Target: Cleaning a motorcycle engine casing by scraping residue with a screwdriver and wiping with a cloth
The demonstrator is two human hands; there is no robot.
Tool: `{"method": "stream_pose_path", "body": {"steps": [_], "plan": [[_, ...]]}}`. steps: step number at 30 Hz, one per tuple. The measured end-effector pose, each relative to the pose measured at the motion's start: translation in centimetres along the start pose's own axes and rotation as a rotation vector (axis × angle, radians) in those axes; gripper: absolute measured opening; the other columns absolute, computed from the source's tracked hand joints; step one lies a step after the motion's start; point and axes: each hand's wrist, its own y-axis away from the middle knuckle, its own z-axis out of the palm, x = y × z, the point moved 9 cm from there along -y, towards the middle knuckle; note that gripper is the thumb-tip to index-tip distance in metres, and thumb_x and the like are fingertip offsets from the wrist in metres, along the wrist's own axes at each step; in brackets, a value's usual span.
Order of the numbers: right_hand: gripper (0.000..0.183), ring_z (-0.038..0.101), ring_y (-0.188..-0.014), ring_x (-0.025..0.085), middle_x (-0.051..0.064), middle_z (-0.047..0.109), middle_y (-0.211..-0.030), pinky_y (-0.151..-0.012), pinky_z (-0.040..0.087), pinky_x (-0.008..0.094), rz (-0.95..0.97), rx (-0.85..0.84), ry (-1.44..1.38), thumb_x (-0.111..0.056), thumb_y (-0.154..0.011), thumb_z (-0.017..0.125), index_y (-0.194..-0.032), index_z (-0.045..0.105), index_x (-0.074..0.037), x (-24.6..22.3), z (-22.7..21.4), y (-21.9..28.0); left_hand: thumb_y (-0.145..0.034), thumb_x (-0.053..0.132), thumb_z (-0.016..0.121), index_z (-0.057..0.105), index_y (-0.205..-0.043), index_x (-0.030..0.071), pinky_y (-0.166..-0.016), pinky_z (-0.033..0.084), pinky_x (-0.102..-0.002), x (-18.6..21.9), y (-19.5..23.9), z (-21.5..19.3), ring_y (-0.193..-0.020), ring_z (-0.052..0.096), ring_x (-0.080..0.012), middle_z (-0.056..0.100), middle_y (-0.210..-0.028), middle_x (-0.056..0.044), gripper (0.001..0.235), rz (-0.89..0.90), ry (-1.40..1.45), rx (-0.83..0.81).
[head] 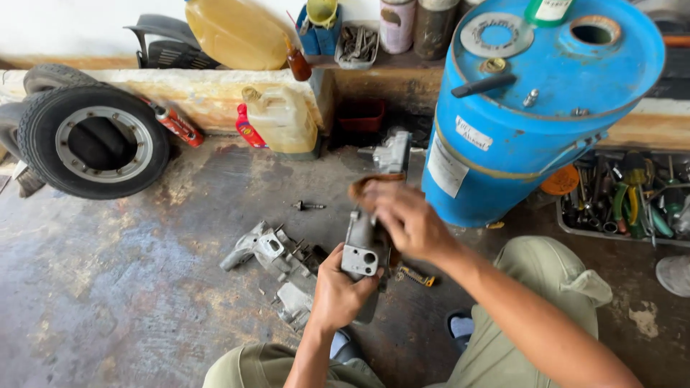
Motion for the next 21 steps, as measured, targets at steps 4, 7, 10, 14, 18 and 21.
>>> {"method": "stream_pose_path", "body": {"steps": [4, 7, 10, 14, 18, 21], "plan": [[0.021, 0.067, -0.115, 0.034, 0.023, 0.067, -0.129, -0.099, 0.058, 0.04, 0.141, 0.021, 0.018, 0.001, -0.095, 0.053, -0.113, 0.064, 0.004, -1.0, -0.9, 0.7, -0.067, 0.009, 0.077, 0.075, -0.082, -0.002, -0.052, 0.048, -0.03, 1.4, 0.7, 0.1, -0.06, 0.056, -0.0163, 0.065, -0.085, -0.005, 0.019, 0.121, -0.197, 0.006], [0.015, 0.064, -0.125, 0.031, 0.019, 0.068, -0.128, -0.108, 0.053, 0.042, 0.029, -0.042, -0.072, -0.005, -0.097, 0.055, -0.104, 0.065, 0.003, -3.9, -0.3, 1.3, -0.072, 0.005, 0.084, 0.073, -0.096, -0.001, -0.056, 0.056, -0.027, -0.1, 0.5, 0.0, -0.063, 0.064, -0.0139, 0.073, -0.085, -0.006, 0.026, -0.028, -0.025, 0.016], [0.018, 0.063, -0.123, 0.022, 0.004, 0.073, -0.122, -0.116, 0.039, 0.041, -0.058, -0.033, -0.075, -0.004, -0.095, 0.062, -0.107, 0.071, -0.014, -2.2, 0.3, 2.0, -0.075, 0.006, 0.081, 0.071, -0.096, -0.002, -0.054, 0.055, -0.027, 0.0, 0.3, 0.2, -0.062, 0.066, -0.0143, 0.071, -0.084, -0.006, 0.024, -0.013, 0.012, -0.01], [0.014, 0.059, -0.111, 0.027, 0.013, 0.061, -0.125, -0.096, 0.053, 0.039, 0.048, -0.074, -0.076, -0.007, -0.097, 0.057, -0.106, 0.068, -0.003, -4.2, -1.1, 0.9, -0.07, 0.01, 0.078, 0.075, -0.085, -0.002, -0.052, 0.05, -0.03, 1.6, 0.2, 0.3, -0.062, 0.058, -0.0159, 0.065, -0.087, -0.005, 0.019, 0.096, -0.168, 0.012], [0.023, 0.045, -0.118, 0.025, 0.006, 0.059, -0.118, -0.105, 0.037, 0.042, 0.094, -0.254, -0.256, -0.004, -0.095, 0.06, -0.11, 0.076, -0.011, -3.9, 0.1, 1.1, -0.069, 0.012, 0.075, 0.075, -0.084, -0.001, -0.057, 0.053, -0.032, 1.8, 0.0, 0.1, -0.062, 0.06, -0.0188, 0.064, -0.083, -0.007, 0.02, 0.143, -0.276, 0.017], [0.024, 0.046, -0.112, 0.024, 0.007, 0.058, -0.116, -0.101, 0.041, 0.039, 0.176, -0.282, -0.279, 0.0, -0.092, 0.061, -0.108, 0.077, -0.01, -4.3, 0.2, 0.4, -0.068, 0.012, 0.075, 0.075, -0.084, -0.001, -0.058, 0.051, -0.033, 1.8, 0.2, 0.3, -0.064, 0.059, -0.02, 0.066, -0.084, -0.007, 0.021, 0.19, -0.291, 0.039]]}}
